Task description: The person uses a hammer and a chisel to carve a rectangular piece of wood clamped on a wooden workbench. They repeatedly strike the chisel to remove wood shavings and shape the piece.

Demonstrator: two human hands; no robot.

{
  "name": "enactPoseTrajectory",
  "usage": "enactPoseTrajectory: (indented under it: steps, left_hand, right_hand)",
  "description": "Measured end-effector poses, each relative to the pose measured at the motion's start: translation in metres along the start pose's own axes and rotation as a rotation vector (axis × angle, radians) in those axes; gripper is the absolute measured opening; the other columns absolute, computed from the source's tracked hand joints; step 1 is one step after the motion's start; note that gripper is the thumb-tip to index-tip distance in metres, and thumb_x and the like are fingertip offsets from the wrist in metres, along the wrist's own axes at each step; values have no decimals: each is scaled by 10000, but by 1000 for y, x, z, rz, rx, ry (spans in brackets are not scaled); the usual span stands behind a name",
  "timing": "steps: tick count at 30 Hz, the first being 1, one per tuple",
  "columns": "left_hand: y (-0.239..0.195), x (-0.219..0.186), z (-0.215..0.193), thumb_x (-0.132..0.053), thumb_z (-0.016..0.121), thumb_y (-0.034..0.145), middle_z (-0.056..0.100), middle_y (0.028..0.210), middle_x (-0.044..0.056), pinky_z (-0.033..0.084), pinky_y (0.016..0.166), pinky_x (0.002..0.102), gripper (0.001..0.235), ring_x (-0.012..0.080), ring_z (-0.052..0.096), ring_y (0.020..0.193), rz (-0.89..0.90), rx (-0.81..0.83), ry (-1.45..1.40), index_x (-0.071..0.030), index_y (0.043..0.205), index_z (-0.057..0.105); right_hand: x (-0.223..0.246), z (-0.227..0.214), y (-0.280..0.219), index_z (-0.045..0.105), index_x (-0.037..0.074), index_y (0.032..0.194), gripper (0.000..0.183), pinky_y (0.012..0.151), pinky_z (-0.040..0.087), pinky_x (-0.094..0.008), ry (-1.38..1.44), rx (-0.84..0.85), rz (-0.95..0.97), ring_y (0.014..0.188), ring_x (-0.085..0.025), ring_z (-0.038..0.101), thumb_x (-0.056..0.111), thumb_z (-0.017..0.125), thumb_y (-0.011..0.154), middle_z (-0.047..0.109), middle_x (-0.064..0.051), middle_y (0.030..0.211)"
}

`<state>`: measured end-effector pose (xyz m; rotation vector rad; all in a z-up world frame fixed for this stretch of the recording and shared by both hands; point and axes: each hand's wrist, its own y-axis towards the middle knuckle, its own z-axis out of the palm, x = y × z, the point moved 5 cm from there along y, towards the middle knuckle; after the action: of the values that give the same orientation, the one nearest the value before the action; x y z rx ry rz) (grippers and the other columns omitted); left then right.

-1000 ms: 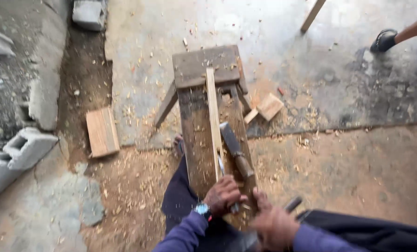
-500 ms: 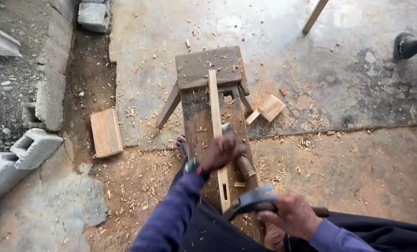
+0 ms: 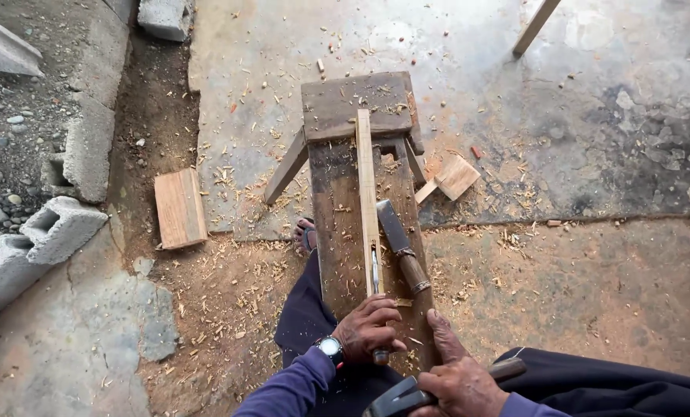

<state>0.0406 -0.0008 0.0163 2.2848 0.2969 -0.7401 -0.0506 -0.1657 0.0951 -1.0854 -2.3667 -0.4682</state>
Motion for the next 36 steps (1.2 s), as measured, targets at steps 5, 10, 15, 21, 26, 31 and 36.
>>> enactPoseTrajectory:
  steps: [5, 10, 15, 21, 26, 31, 36]
  left_hand:
    - [-1, 1, 2, -391, 843, 859, 648, 1119, 62, 471, 1163, 508, 339, 304, 607, 1241, -28, 11, 0, -121, 835, 639]
    - [-2, 3, 2, -380, 844, 884, 638, 1058, 43, 495, 1160, 494, 352, 293, 631, 1207, -23, -12, -31, -116, 832, 618]
    - [3, 7, -4, -329, 848, 796, 647, 1065, 51, 477, 1160, 509, 331, 290, 632, 1176, -16, 11, -11, -87, 916, 657]
    - [-8, 4, 6, -277, 813, 869, 634, 1054, 42, 475, 1206, 487, 239, 263, 654, 1189, -30, 8, 12, -109, 895, 644]
    - [12, 7, -7, -306, 834, 868, 644, 1009, 52, 493, 1133, 479, 295, 280, 643, 1125, 13, -25, -37, -98, 847, 626]
    - [9, 13, -4, -270, 826, 871, 641, 995, 34, 515, 1144, 474, 259, 252, 652, 1143, -4, -63, 39, -117, 825, 623]
    - [19, 13, -10, -311, 849, 858, 629, 1000, 64, 535, 1041, 451, 329, 290, 638, 1119, -4, -41, -11, -94, 819, 605]
  right_hand:
    - [1, 17, -1, 594, 159, 718, 546, 981, 349, -770, -180, -14, -66, 1183, -627, 516, 678, 656, 879, 591, -71, 501]
    - [-26, 87, -39, 565, 141, 927, 250, 726, 539, -466, 203, 416, 16, 759, -294, 702, 359, 678, 974, 638, -58, 807]
    - [-35, 37, 17, 599, 177, 863, 310, 787, 540, -553, 78, 324, 131, 704, -279, 702, 450, 745, 838, 639, -51, 765]
    - [-33, 35, 6, 663, 206, 886, 424, 879, 449, -615, 7, 340, 334, 678, -248, 694, 613, 767, 835, 620, -19, 753]
    - [-30, 64, -26, 576, 188, 815, 178, 1078, 233, -884, 32, 372, -74, 681, -184, 710, 267, 614, 969, 569, -28, 629]
    - [-72, 42, -5, 584, 205, 840, 507, 642, 557, -566, -173, 424, 562, 705, -340, 672, 666, 784, 770, 656, -151, 1090]
    - [-44, 46, -13, 589, 169, 798, 408, 896, 360, -662, -73, 435, 100, 705, -368, 702, 554, 720, 834, 667, -191, 769]
